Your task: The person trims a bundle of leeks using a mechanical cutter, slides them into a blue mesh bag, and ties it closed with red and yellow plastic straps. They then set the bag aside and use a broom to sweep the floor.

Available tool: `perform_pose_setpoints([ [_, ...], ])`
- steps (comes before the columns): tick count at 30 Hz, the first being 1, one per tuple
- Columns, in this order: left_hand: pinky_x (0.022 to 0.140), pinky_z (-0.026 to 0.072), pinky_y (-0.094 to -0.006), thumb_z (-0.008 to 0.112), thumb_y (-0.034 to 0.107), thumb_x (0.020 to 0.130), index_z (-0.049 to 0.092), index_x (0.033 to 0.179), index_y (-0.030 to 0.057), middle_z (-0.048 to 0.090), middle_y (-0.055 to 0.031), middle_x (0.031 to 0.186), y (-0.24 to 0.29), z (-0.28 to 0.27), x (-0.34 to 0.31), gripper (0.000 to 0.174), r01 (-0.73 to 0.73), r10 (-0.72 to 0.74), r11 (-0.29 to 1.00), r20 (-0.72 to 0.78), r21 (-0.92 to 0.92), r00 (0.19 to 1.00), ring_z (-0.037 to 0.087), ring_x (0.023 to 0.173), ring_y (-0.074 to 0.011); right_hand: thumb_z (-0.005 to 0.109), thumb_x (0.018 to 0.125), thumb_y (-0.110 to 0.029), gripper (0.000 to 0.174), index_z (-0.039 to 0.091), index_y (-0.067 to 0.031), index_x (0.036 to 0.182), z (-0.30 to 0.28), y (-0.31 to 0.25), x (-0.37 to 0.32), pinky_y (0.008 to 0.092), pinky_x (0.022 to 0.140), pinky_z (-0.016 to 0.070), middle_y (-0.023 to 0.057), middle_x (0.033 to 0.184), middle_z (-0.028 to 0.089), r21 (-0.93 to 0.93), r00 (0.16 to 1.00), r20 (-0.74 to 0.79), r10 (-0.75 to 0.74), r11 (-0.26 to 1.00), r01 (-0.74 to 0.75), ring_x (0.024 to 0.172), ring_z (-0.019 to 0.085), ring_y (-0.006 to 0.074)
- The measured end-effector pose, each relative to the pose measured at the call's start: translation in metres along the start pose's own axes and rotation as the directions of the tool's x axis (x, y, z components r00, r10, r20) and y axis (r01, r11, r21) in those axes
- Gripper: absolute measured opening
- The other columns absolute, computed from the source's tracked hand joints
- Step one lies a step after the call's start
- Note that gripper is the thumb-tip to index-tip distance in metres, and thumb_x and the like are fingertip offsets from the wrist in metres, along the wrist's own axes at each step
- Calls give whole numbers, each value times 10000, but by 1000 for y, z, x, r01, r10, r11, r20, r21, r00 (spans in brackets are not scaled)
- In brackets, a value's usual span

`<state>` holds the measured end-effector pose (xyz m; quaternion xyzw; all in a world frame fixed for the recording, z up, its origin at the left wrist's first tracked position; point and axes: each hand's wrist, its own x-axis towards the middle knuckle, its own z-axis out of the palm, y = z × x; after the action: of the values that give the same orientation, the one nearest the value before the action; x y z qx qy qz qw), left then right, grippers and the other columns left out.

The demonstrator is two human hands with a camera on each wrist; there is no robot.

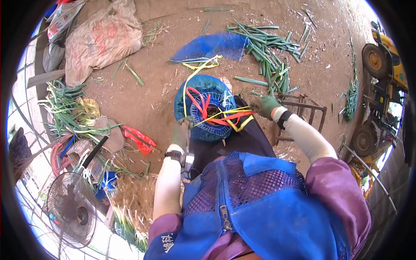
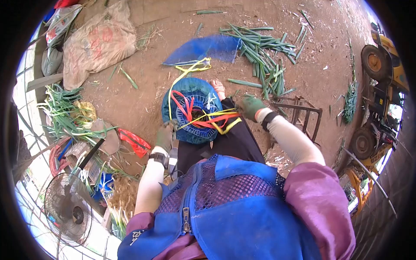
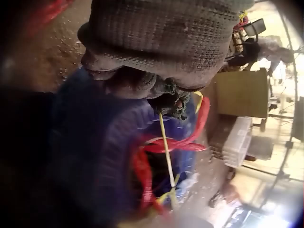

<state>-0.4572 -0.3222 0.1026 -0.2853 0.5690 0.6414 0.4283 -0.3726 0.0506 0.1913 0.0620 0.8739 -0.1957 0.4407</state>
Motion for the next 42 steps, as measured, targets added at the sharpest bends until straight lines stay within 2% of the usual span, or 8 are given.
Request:
perform_pose_setpoints([
  [1,519,398,-187,529,170,989,651,967,43,614,13,790,28,0,-20,178,195,-203,967,31,166,979,513,592,-60,594,854,-280,232,660,-130,1018,-5,-6,-5,451,796,495,141,955,677,86,1000,17,-7,996,6,916,641,344],
  [8,576,445,-209,562,205,980,663,1069,11,594,14,693,106,84,-41,236,-66,111,978,225,-199,968,575,643,-79,581,885,-207,184,666,-75,981,-31,-13,-5,413,785,494,142,895,654,222,869,-472,-148,934,280,899,637,331],
  [11,512,411,-218,553,162,975,689,1072,47,578,29,682,83,109,-16,203,-124,100,991,317,56,943,555,604,-65,588,889,-183,174,655,-45,972,-52,-37,-2,334,744,485,91,849,655,616,964,-260,-60,759,213,800,617,200],
  [17,737,529,-387,661,358,876,682,1046,139,711,-109,925,64,120,-28,278,-603,226,65,577,795,785,689,837,-290,597,911,-141,180,643,-4,1017,-77,-89,9,266,720,516,41,874,660,741,977,-125,-175,638,210,812,621,103],
  [23,760,517,-340,623,296,910,666,1026,56,714,-93,870,51,117,-19,271,-375,114,638,399,672,910,680,842,-217,599,922,-304,324,638,-26,1084,-68,-129,48,304,803,508,94,963,684,941,959,-163,-232,255,221,904,635,151],
  [29,745,507,-264,575,187,963,661,1072,5,688,-34,936,51,98,0,229,-63,-98,934,421,352,902,625,836,-97,565,937,-356,420,553,-56,1230,-25,-97,41,403,844,497,209,1052,661,448,967,-190,-169,862,239,1017,639,354],
  [36,785,524,-258,583,74,906,678,1037,1,694,-61,968,60,98,-6,178,-49,-88,962,472,269,877,653,866,-128,569,896,-251,235,672,-113,1056,-13,-62,-7,423,789,502,147,912,680,375,972,204,-115,926,31,873,659,319],
  [42,833,530,-332,696,37,741,693,1013,109,693,-86,1025,69,101,6,281,-766,449,179,642,617,622,665,961,-257,558,898,-227,322,624,-110,1191,-21,-70,30,408,789,506,155,1039,669,362,945,-258,-203,886,289,943,652,312],
])
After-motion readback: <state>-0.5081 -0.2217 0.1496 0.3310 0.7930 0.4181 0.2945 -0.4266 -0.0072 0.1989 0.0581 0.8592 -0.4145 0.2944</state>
